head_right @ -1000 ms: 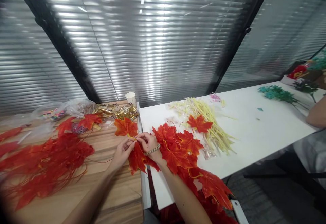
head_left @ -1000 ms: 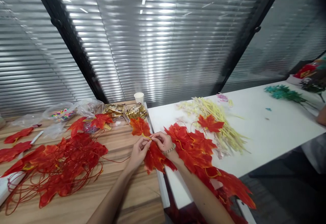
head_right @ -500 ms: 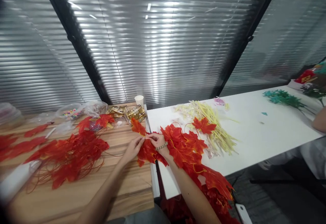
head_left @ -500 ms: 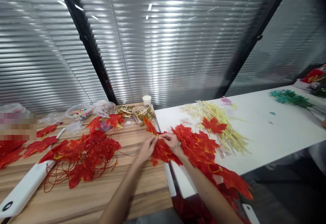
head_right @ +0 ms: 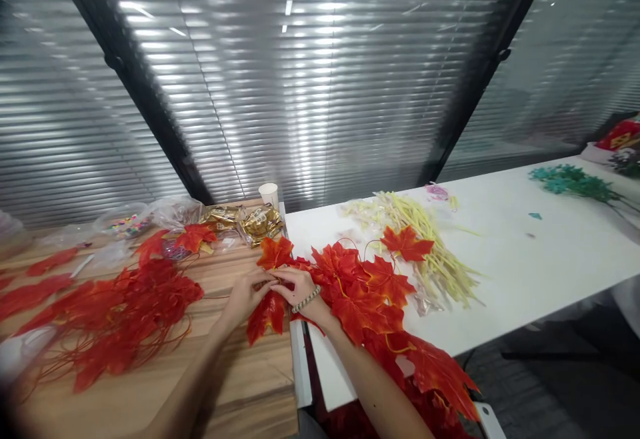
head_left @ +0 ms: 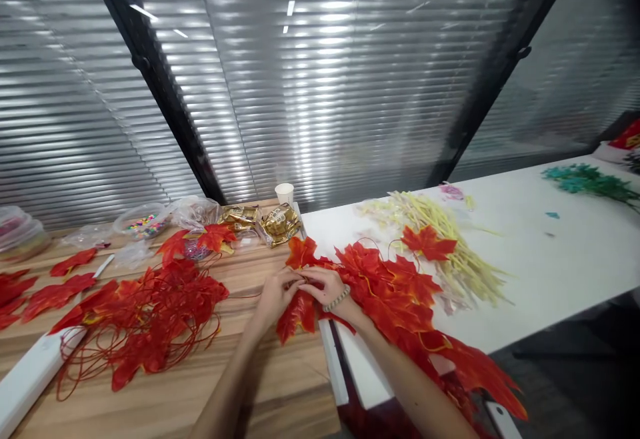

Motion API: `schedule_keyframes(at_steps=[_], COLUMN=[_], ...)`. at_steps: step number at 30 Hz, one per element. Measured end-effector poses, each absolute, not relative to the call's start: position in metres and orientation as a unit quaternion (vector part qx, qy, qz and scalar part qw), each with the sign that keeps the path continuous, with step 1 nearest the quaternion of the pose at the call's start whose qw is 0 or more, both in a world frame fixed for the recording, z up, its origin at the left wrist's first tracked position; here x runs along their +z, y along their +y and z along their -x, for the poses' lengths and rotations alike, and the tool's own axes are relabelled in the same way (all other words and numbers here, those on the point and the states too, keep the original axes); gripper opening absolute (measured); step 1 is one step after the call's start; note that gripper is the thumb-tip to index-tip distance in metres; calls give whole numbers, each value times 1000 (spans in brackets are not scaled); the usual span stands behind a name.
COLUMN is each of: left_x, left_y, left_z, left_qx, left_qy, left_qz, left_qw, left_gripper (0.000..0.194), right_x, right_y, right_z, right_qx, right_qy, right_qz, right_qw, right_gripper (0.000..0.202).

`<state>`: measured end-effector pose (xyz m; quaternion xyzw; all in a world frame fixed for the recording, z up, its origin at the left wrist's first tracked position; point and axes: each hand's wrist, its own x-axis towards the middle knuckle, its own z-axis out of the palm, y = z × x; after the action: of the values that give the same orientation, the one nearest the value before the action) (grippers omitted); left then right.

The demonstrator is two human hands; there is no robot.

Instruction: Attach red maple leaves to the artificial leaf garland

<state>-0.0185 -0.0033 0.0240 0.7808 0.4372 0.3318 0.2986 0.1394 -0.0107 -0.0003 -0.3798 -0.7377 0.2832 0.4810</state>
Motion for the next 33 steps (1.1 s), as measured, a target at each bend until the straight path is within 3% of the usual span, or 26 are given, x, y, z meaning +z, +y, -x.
schedule_keyframes(at_steps=[14,23,33], left_x=[23,15,11], left_y=[-8,-5,-4], left_z=[9,12,9], left_qx=[400,386,407], left_qy=[480,491,510], left_qz=[-733,-729,-712], left_qw=[269,279,258], left_gripper=[17,20,19], right_x=[-5,-13,-11], right_y=[-10,-9,-4], right_z=[-131,-130,-139], right_qx=[218,282,239], right_qy=[-700,-694,-733], right_qz=[413,380,376], right_qw=[540,543,515], right_gripper=[15,22,21])
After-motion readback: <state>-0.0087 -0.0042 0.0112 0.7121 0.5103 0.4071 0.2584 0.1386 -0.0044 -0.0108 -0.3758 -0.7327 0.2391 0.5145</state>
